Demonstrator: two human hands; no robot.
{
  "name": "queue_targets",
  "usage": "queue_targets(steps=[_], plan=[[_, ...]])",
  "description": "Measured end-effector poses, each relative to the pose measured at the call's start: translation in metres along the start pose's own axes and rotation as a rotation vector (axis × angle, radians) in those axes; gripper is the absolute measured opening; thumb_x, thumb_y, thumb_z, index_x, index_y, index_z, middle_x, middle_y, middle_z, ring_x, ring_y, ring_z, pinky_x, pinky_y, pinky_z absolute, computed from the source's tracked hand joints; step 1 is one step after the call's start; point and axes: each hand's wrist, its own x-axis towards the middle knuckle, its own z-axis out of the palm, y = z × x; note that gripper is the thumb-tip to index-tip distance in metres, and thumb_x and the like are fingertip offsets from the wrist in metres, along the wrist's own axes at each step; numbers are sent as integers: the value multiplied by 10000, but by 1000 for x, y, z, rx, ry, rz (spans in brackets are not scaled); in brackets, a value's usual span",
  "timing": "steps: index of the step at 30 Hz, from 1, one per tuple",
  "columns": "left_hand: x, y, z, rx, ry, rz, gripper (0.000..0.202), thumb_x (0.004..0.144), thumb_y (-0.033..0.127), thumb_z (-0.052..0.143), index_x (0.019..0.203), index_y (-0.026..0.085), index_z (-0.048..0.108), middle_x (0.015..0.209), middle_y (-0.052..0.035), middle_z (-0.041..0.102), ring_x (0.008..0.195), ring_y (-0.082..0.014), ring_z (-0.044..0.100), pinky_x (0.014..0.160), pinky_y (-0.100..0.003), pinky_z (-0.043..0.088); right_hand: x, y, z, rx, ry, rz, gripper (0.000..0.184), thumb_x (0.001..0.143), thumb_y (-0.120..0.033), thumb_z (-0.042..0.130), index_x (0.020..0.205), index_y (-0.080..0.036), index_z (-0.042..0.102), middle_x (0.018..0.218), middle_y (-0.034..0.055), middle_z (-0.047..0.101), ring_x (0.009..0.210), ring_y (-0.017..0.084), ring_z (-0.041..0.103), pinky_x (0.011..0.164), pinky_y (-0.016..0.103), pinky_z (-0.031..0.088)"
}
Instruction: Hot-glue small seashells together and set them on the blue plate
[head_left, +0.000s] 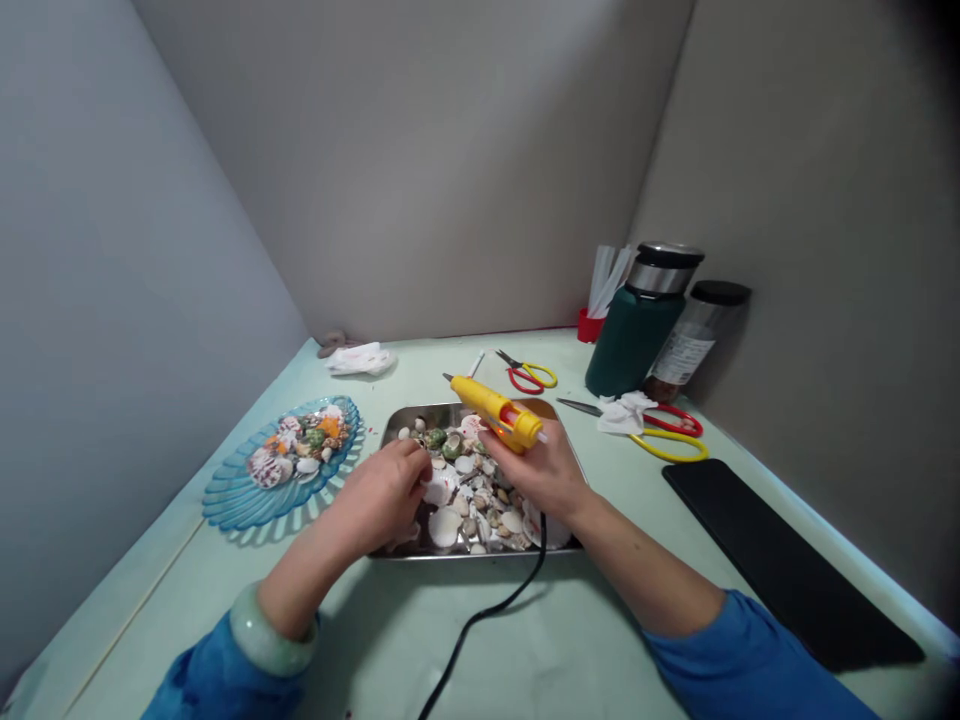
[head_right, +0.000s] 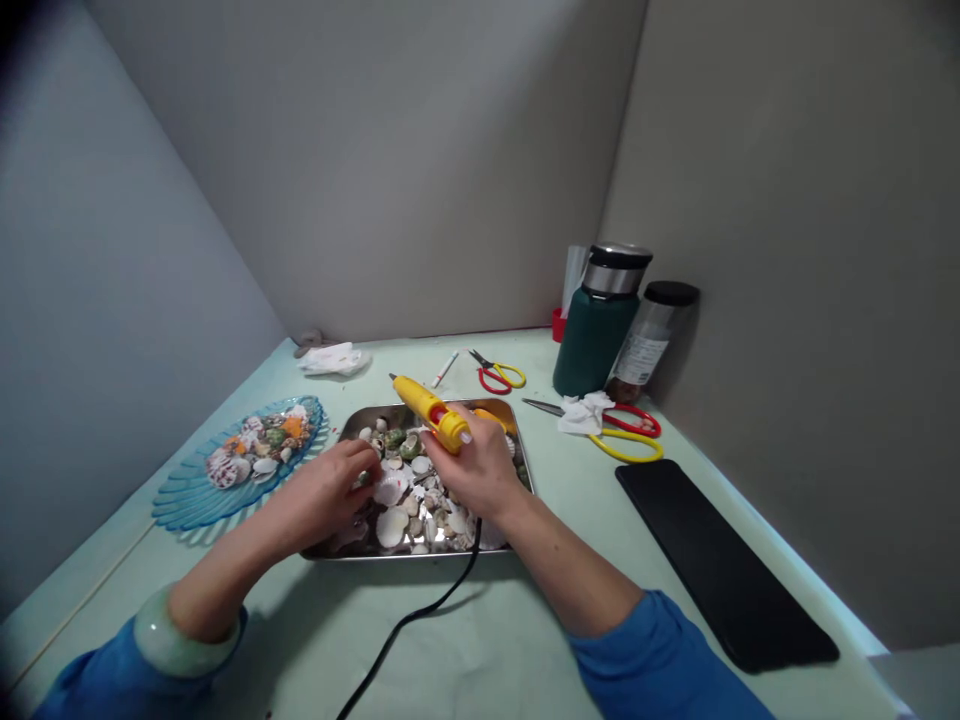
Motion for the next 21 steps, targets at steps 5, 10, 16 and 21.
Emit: queue_targets(steps=[5,10,16,21], plan=[[7,8,4,-16,-45,65,301,716,102,550,992,209,604,954,-57,617,934,-223,538,827,-319,421,1,1,0,-46,3,-24,106,803,-246,569,887,-194,609,810,52,680,730,213,641,680,302,485],[1,-5,-12,10,-36,33,352,722,95,544,1060,176,595,1024,-97,608,989,-250,509,853,-360,406,1,1,0,-64,-5,-32,86,809,-263,565,866,-209,600,762,38,662,681,204,629,644,308,489],[-2,-5,-20,58,-143,56,297,727,172,585,1017,226,621,988,-61,640,975,-248,521,842,-355,405,0,0,-1,-71,-6,-31,69,809,-252,560,855,-207,587,740,31,652,647,194,621,611,298,484],[11,6,-4,103,-127,44,381,681,104,573,1038,230,614,979,-69,640,965,-256,531,852,-375,391,1,0,-1,-73,-1,-35,89,806,-234,566,873,-187,600,763,40,667,675,196,632,629,287,479]])
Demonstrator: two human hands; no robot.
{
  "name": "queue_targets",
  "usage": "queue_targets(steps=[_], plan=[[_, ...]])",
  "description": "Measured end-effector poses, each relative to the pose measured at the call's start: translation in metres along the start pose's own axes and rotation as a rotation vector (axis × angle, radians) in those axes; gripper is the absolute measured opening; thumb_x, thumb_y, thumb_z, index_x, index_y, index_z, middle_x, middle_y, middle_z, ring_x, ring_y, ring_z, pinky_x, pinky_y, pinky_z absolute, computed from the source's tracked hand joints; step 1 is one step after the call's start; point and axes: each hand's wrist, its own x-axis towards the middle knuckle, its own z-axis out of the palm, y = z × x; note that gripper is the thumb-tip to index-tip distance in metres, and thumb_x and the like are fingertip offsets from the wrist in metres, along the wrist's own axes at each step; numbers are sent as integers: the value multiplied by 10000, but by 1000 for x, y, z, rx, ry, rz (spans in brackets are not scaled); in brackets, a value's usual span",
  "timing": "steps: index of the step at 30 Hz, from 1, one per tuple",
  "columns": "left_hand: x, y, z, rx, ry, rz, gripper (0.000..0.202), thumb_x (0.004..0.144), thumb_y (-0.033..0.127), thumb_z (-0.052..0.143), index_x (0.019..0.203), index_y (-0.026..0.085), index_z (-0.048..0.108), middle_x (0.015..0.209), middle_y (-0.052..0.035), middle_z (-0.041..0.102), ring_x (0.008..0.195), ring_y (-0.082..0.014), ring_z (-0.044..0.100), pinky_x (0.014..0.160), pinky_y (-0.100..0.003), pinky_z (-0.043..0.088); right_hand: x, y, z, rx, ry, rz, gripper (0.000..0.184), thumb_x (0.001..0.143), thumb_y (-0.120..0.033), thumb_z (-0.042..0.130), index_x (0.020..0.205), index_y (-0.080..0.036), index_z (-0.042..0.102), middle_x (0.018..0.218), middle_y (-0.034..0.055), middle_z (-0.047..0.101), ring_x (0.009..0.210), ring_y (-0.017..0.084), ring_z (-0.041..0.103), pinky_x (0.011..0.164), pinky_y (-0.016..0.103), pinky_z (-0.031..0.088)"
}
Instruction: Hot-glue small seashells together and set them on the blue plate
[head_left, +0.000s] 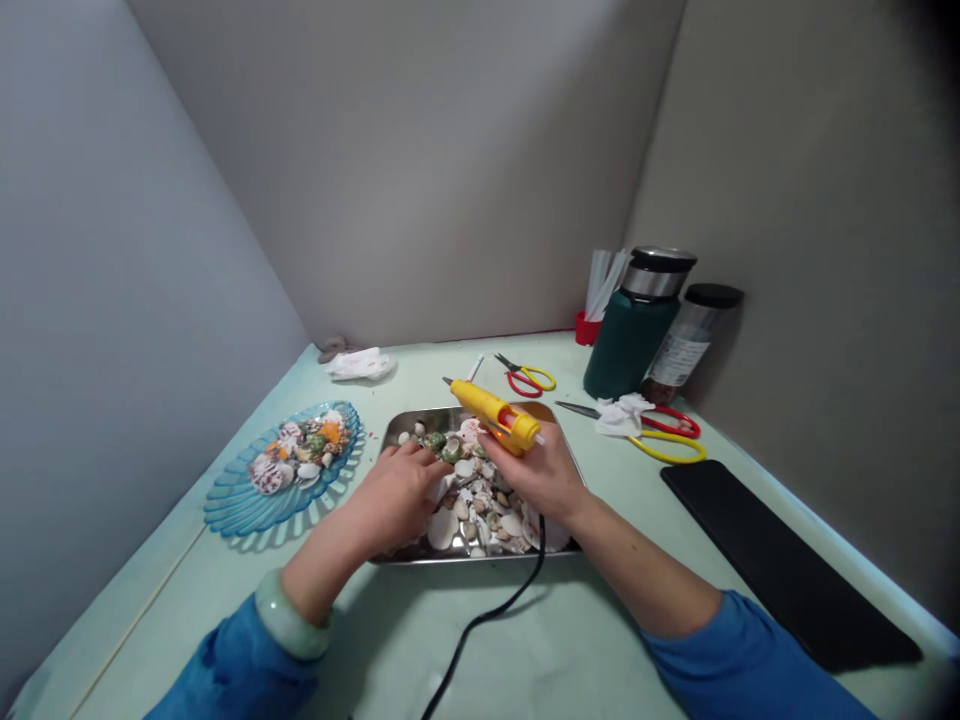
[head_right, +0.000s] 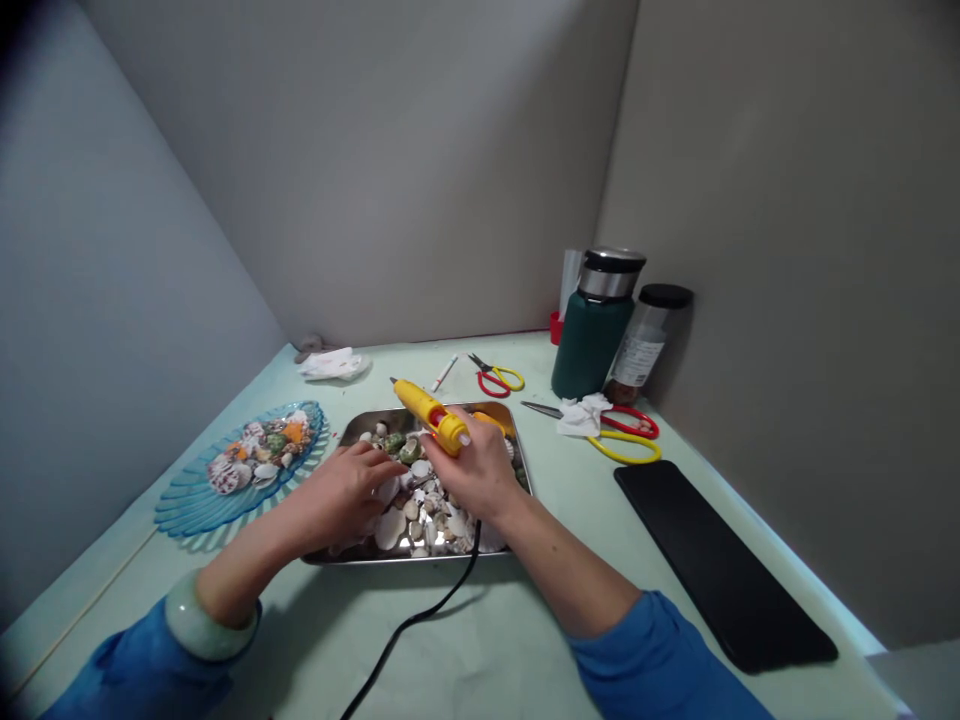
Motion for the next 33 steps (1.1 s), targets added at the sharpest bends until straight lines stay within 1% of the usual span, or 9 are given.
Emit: queue_targets(steps=[4,7,9,13,19,23,27,30,33], plan=[[3,-5,1,36,-6,-39,180,705,120,555,853,195,626,866,-76,644,875,-240,560,774,-342,416,0,1,1,2,7,-4,79,804,-242,568,861,-197,599,765,38,667,684,199,635,637,295,484],[-2,-12,-3,70,-19,-61,135,719,95,513,742,185,609,724,-69,639,809,-239,572,719,-339,414,-1,2,2,2,10,-5,45,799,-254,571,825,-221,586,737,27,656,669,203,630,634,313,489],[-5,-16,-6,85,-29,-57,156,723,88,499,748,190,615,705,-62,645,799,-235,578,715,-339,410,-1,3,3,6,11,-4,39,803,-257,563,831,-235,578,740,22,653,664,203,626,627,321,493],[-7,-16,-7,124,-20,-54,231,730,62,478,815,202,641,787,-71,672,871,-243,573,743,-351,398,-1,3,3,12,7,1,41,805,-259,559,834,-232,570,740,23,644,662,202,619,620,322,494],[2,-4,-3,189,18,-68,187,771,118,483,764,187,657,826,-110,670,876,-272,553,743,-386,376,-1,0,0,7,10,20,46,816,-252,535,845,-226,559,720,24,625,654,199,608,607,308,488],[8,-1,0,200,3,-72,190,785,155,500,684,186,658,738,-110,681,844,-273,567,751,-397,363,-1,-1,0,3,13,32,36,818,-261,534,824,-227,543,705,20,611,641,194,602,585,296,484],[13,-3,2,195,1,-71,168,777,146,511,711,194,658,769,-95,693,851,-259,568,772,-394,352,-1,-1,0,-1,13,35,49,820,-253,538,846,-212,548,723,26,620,661,194,609,604,290,487],[16,-4,5,189,10,-68,157,762,125,514,730,180,657,812,-107,686,876,-265,561,760,-386,353,-1,-2,0,-6,13,37,61,819,-249,544,847,-198,562,725,31,626,668,194,613,612,284,485],[17,-4,6,178,30,-74,176,790,137,485,724,162,646,830,-123,678,862,-265,566,731,-372,359,-1,-2,0,-10,20,41,80,818,-248,549,856,-183,576,736,38,633,679,197,618,621,282,481]])
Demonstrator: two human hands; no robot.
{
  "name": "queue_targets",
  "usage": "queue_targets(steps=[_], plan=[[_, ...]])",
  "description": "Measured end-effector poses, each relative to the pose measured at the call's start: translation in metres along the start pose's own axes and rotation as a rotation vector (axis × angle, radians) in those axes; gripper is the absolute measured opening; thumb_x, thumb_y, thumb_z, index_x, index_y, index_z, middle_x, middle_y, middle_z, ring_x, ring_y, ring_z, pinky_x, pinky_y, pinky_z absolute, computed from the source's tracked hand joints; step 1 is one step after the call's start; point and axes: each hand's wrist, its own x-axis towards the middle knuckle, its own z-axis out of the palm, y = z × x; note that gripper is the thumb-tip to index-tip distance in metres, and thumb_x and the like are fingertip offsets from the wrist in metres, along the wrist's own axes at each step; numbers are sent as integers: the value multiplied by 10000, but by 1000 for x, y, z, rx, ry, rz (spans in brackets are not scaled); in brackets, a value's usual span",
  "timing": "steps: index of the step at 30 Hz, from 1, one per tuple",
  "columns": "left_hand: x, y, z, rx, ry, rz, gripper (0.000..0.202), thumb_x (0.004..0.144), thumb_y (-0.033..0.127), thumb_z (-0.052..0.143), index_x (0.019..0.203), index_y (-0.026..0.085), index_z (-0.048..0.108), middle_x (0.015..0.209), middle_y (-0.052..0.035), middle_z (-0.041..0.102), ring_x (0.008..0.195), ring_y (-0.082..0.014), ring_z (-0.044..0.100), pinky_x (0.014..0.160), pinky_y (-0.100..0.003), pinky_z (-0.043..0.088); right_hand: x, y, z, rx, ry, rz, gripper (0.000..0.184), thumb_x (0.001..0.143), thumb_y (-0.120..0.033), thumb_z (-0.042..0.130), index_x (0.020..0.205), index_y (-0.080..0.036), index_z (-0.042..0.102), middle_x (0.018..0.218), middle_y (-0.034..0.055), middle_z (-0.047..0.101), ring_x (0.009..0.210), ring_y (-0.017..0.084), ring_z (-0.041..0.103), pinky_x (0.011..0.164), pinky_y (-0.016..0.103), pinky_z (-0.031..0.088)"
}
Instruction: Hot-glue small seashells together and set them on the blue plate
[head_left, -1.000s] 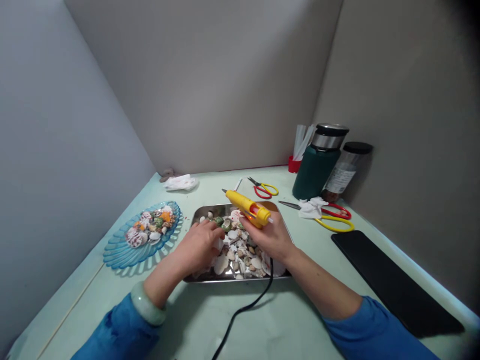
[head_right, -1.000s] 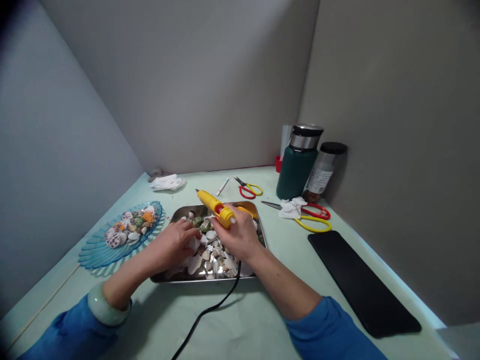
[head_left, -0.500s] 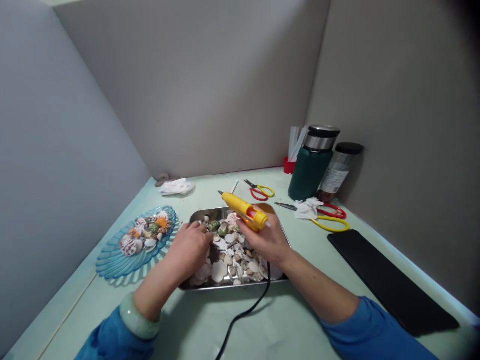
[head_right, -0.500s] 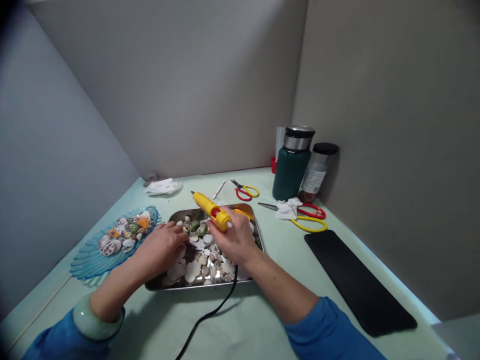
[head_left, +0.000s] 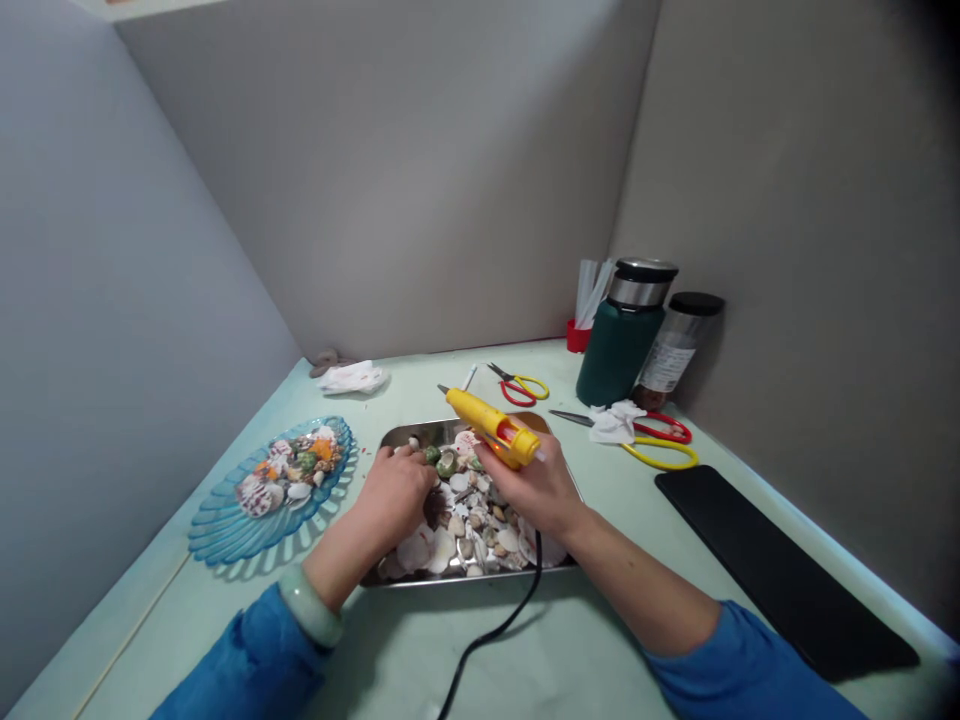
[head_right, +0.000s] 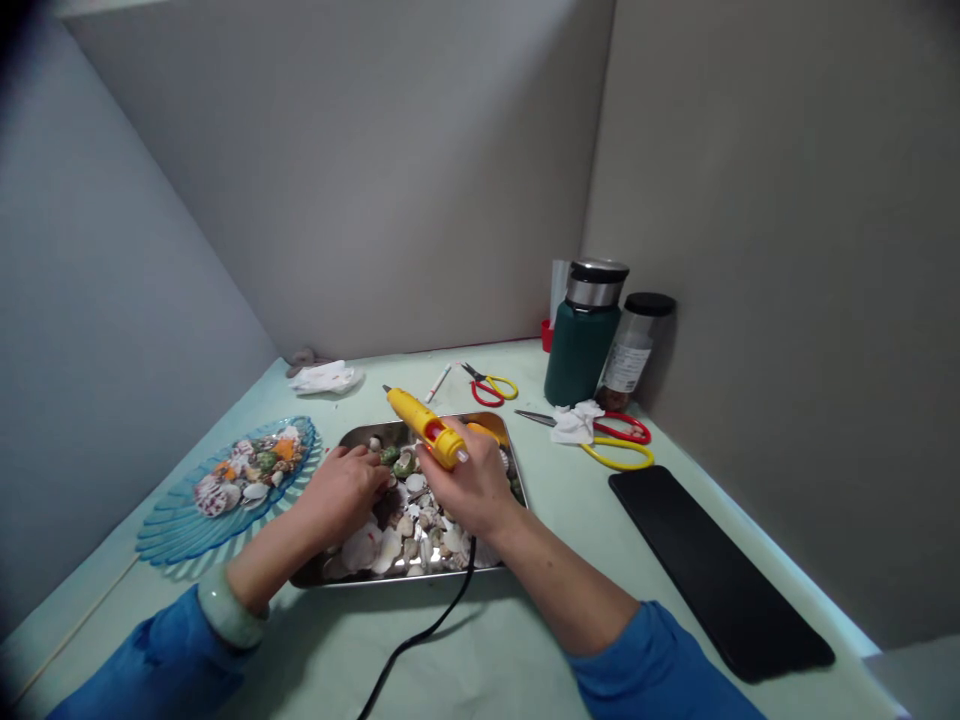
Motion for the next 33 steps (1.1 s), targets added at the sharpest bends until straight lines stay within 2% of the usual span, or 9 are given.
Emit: queue_targets(steps=[5,9,14,17,23,28,33], plan=[[-3,1,-2,-29,43,-29,219,849,160,410,767,157,613,781,-123,668,781,-265,581,710,-374,366,0,1,1,4,24,-8,73,813,-235,559,845,-176,590,738,38,631,691,196,619,645,279,471],[-5,3,-2,-86,43,-32,152,801,124,468,798,178,609,735,-86,671,737,-246,599,710,-351,379,1,1,2,16,65,-9,59,807,-222,568,841,-177,588,775,46,631,721,198,618,670,282,469],[-4,2,0,-191,41,-42,147,763,136,521,805,185,653,776,-95,691,784,-263,611,729,-358,393,1,1,3,39,109,8,59,806,-227,573,833,-175,562,776,49,615,688,189,610,644,282,472],[-4,1,-1,-291,40,-35,175,780,152,517,806,198,684,813,-85,699,812,-241,612,761,-335,401,1,1,3,61,111,16,49,798,-225,581,809,-180,566,766,42,608,674,185,605,641,283,471],[-4,-1,1,-556,38,-74,179,768,174,539,754,212,714,760,-64,702,770,-213,623,753,-293,412,1,0,3,118,108,57,50,783,-231,592,775,-188,569,729,28,596,681,191,600,664,303,471],[-4,-5,-2,-856,60,-150,112,742,217,569,751,193,678,704,-32,683,682,-189,603,655,-265,420,1,2,3,197,85,142,124,764,-249,614,873,-190,606,837,50,638,772,217,621,721,336,484],[-11,0,-9,-1228,59,-205,162,774,332,567,763,174,599,707,-19,655,639,-144,581,607,-232,457,3,3,4,359,-103,294,149,734,-291,663,861,-211,662,680,11,650,515,156,595,503,288,502]])
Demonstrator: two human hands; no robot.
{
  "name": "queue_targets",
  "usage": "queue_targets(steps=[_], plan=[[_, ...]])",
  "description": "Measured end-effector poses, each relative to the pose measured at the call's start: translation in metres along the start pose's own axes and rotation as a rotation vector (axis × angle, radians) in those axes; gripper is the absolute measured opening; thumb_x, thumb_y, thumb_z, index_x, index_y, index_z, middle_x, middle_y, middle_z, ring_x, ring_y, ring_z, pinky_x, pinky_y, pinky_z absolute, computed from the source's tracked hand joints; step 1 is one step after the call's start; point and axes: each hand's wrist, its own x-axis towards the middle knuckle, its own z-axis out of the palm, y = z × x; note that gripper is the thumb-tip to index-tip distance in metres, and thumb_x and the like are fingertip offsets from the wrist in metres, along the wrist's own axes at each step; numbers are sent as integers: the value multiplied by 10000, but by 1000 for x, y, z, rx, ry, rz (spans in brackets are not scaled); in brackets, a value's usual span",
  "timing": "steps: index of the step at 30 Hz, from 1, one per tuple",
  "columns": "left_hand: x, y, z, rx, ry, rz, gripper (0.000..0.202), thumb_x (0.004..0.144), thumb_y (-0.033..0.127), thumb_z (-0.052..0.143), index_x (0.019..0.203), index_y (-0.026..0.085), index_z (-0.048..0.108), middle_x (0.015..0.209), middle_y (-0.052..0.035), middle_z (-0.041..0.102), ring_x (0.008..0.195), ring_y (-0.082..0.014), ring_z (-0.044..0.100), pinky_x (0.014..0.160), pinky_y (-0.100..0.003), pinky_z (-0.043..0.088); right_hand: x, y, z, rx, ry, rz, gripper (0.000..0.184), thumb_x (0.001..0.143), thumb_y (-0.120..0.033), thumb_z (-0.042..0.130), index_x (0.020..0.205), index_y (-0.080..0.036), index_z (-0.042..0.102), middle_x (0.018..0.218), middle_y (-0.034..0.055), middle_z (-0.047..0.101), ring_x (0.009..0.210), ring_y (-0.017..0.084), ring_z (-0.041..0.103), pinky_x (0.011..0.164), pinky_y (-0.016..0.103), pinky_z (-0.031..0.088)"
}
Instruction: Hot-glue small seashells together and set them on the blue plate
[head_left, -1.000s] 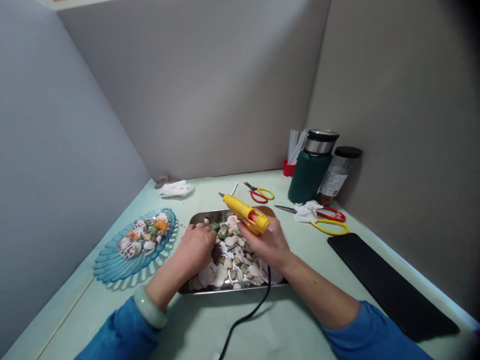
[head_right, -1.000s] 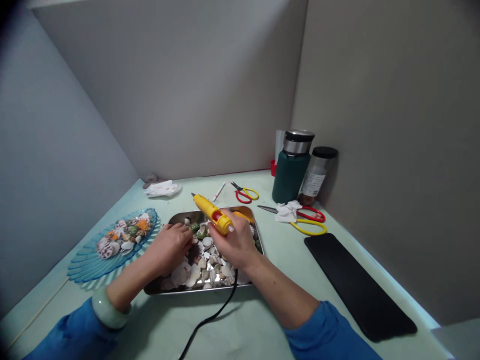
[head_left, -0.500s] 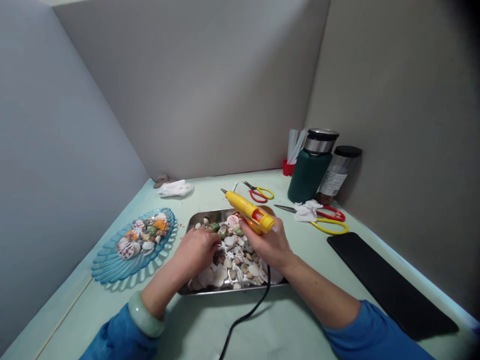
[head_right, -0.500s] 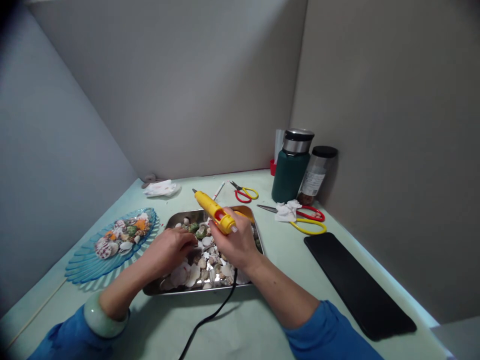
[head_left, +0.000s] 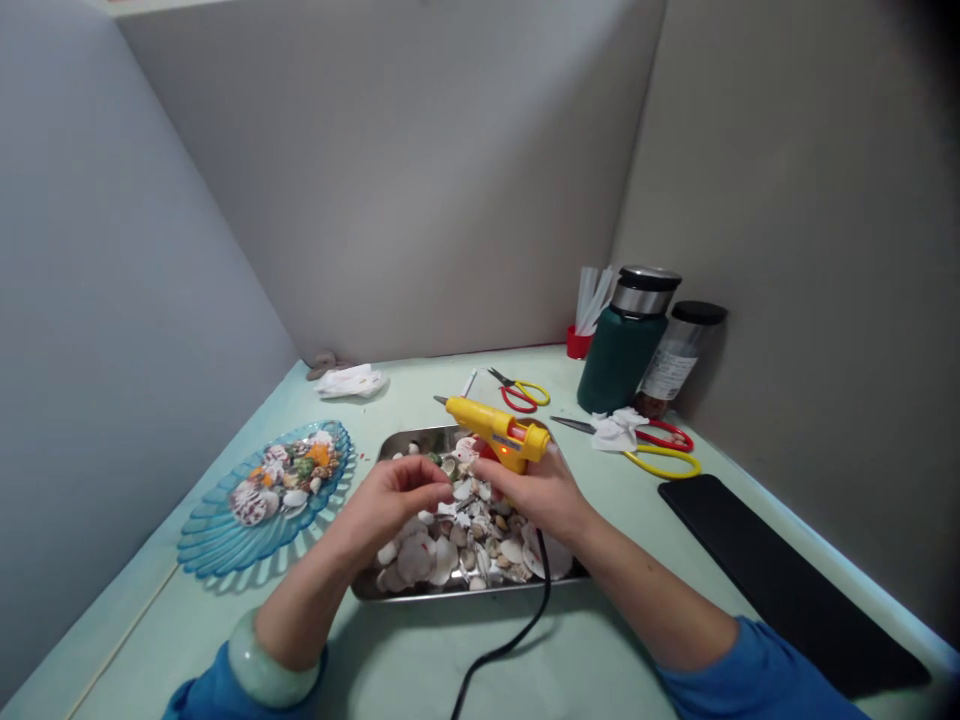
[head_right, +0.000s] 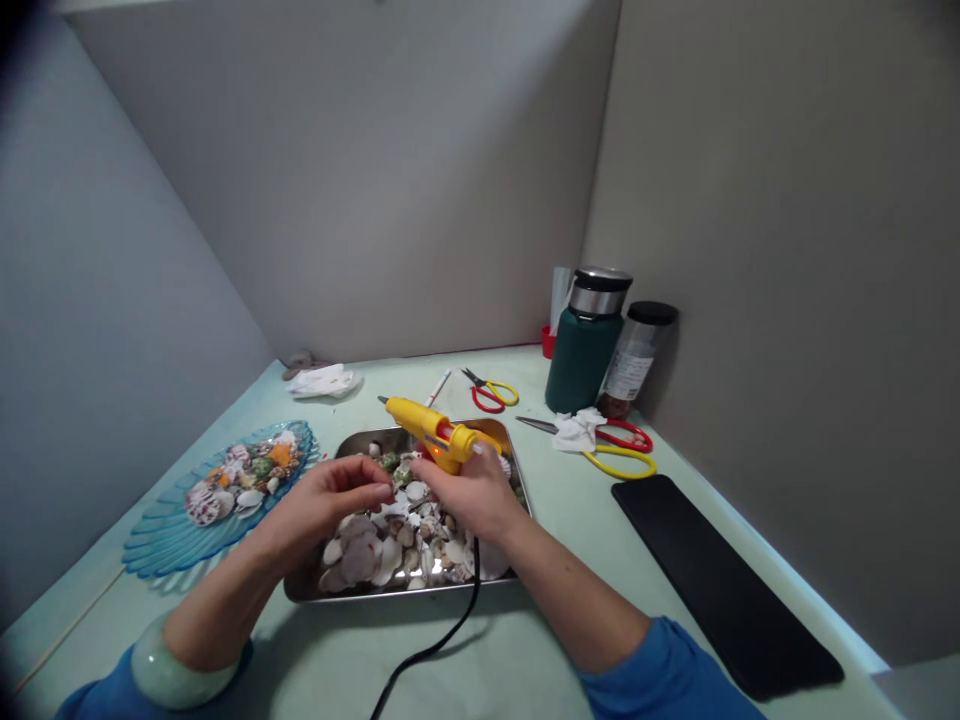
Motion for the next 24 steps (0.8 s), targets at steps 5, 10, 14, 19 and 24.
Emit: queue_targets(steps=[5,10,14,19,24], plan=[[-4,1,5,-342,3,-50,161,778,328,606,760,169,620,677,-3,631,616,-110,550,618,-206,441,1,-10,-1,191,-113,127,190,706,-254,693,882,-209,637,702,-10,626,535,116,572,506,246,508],[0,-5,7,-639,-15,-108,155,724,286,697,722,140,649,647,-5,634,598,-97,533,610,-198,421,-2,-15,0,286,-187,151,251,695,-175,693,937,-201,635,737,-18,626,629,115,580,604,241,505],[3,-10,10,-681,-42,-104,157,728,278,699,730,125,664,625,-5,628,598,-93,525,609,-194,415,-5,-12,2,284,-162,174,229,690,-179,700,912,-210,651,761,-18,645,662,127,598,637,253,513],[0,-15,9,-755,-95,-108,184,770,314,657,828,144,698,749,-27,669,664,-108,557,664,-217,436,-6,-15,3,186,-100,186,169,707,-228,681,870,-194,648,745,-8,643,654,146,603,614,271,519],[-6,-10,7,-709,-87,-142,212,715,286,708,896,175,710,791,-25,704,664,-107,571,643,-203,436,-7,-18,4,136,-32,197,176,686,-233,701,854,-202,661,783,0,682,722,172,641,671,295,545]])
